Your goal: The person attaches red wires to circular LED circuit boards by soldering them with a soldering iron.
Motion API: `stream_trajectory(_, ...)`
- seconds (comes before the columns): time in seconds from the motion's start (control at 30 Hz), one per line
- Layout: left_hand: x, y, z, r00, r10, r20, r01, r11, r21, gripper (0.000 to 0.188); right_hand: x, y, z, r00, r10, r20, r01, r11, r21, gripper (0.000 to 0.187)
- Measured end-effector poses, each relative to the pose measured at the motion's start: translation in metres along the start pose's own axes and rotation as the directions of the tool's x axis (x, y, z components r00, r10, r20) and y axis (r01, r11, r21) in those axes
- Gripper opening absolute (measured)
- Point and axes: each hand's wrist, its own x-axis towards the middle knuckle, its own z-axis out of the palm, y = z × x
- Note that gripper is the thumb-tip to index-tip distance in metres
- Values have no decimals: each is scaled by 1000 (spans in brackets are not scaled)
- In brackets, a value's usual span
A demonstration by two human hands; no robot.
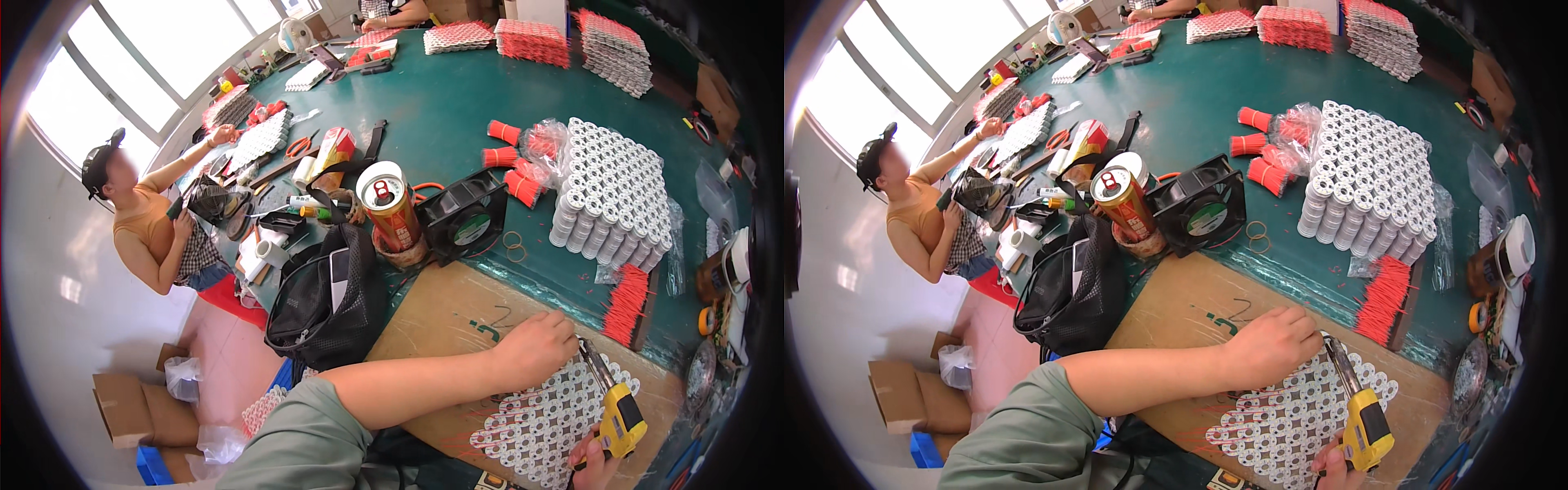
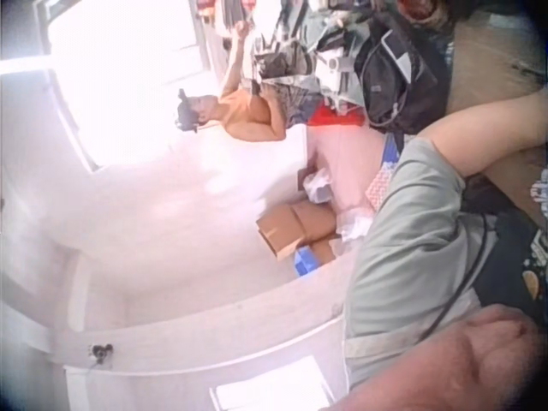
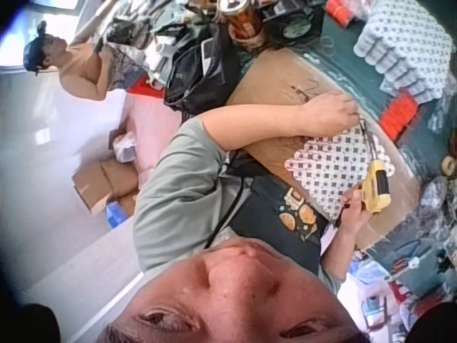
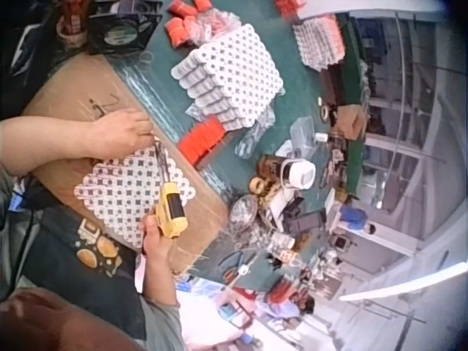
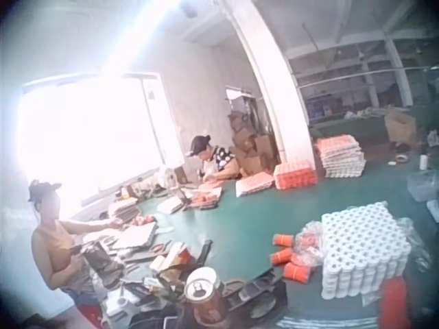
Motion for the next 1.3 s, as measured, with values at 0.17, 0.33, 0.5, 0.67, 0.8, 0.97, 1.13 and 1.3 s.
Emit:
stream_trajectory(0.17,0,2,-1,1000,3,5,-3,1000,-13,20,0,6,-7,999,-9,53,8,1000,15,28)
stream_trajectory(0.33,2,4,2,1000,-15,25,16,999,-29,24,-4,13,-13,995,-64,76,55,992,117,39)
stream_trajectory(0.5,-4,0,-9,997,-56,61,58,998,-28,31,-8,7,-5,999,42,4,-42,985,170,52)
stream_trajectory(0.67,-1,-2,-33,991,-85,104,89,996,-28,25,-7,13,-7,995,83,48,-86,993,76,72)
stream_trajectory(0.8,6,3,-73,992,-49,120,41,996,73,20,-8,15,-13,996,12,84,-13,1000,8,68)
stream_trajectory(0.97,24,22,-81,999,-46,19,45,997,57,22,-9,14,-10,994,-52,94,45,996,71,65)
stream_trajectory(1.13,17,16,-31,1000,27,-13,-27,999,-24,22,-15,1,-12,995,-42,87,33,995,97,48)
stream_trajectory(1.3,13,7,-14,999,19,-28,-21,998,-51,20,-21,2,-18,995,34,96,-44,993,106,32)
